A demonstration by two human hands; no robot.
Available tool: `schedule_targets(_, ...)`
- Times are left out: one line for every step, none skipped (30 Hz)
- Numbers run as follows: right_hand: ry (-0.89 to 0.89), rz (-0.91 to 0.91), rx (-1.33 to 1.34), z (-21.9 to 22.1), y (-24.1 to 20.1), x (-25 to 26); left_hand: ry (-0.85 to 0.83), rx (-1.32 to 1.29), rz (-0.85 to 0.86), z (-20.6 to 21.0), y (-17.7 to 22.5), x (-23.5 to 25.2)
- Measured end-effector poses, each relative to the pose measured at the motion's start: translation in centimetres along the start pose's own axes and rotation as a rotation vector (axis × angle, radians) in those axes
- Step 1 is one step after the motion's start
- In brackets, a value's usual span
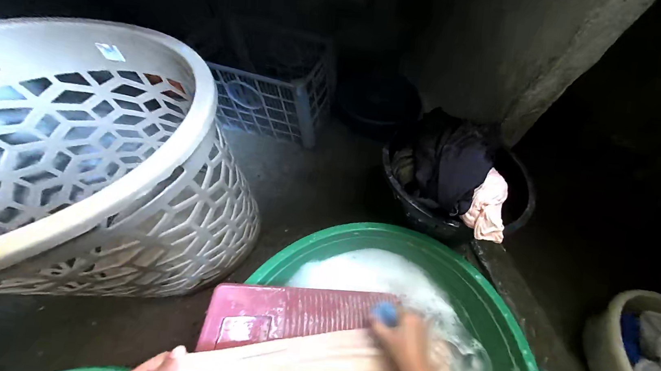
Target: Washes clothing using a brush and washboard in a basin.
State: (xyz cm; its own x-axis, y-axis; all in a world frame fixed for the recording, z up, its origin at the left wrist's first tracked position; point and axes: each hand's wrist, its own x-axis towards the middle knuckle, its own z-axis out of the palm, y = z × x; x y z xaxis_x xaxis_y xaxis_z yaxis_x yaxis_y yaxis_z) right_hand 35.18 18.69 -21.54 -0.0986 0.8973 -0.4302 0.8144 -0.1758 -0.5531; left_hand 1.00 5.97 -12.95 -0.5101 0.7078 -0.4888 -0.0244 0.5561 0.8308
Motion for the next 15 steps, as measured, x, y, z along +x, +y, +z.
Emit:
schedule_targets(-0.037,-0.182,0.098,2.2,-4.5,-2.4,-0.023,0.041,-0.008,0.8,0.2,-0.1)
schedule_targets(-0.044,-0.402,0.159,4.9,-8.7,-5.1,-0.057,0.062,-0.021,1.5,0.4,-0.6)
schedule_targets(0.015,-0.621,0.187,7.5,-11.7,-7.0,-0.076,0.055,-0.026,2.0,0.4,-0.8)
schedule_targets(0.052,-0.732,0.192,9.0,-13.2,-7.6,-0.064,0.036,-0.024,1.9,0.5,-0.9)
schedule_targets(0.052,-0.699,0.183,9.2,-13.0,-7.3,-0.025,0.024,-0.019,1.1,0.4,-0.8)
schedule_targets(0.027,-0.554,0.183,8.0,-11.0,-6.1,0.020,0.027,-0.012,0.0,0.4,-0.5)
schedule_targets(-0.002,-0.352,0.153,5.9,-8.1,-4.1,0.060,0.042,-0.010,-1.1,0.4,-0.3)
schedule_targets(-0.039,-0.143,0.084,3.4,-4.4,-2.1,0.091,0.062,-0.015,-1.9,0.3,-0.1)
schedule_targets(-0.056,0.018,-0.004,1.2,-0.5,-0.5,0.108,0.088,-0.020,-2.3,0.3,0.0)
schedule_targets(-0.054,0.131,-0.085,-0.6,3.0,0.6,0.121,0.131,-0.015,-2.2,0.7,0.3)
schedule_targets(-0.030,0.209,-0.122,-2.0,5.7,1.4,0.125,0.186,0.008,-1.4,1.2,0.6)
schedule_targets(0.039,0.274,-0.076,-3.3,7.4,1.9,0.108,0.248,0.049,-0.2,1.9,1.0)
schedule_targets(0.162,0.328,0.055,-4.5,8.3,1.8,0.069,0.320,0.110,1.1,2.5,1.2)
schedule_targets(0.317,0.370,0.226,-5.3,8.8,1.2,0.011,0.408,0.180,2.2,2.7,1.3)
schedule_targets(0.465,0.401,0.369,-5.7,9.1,0.4,-0.049,0.514,0.256,3.1,2.5,1.4)
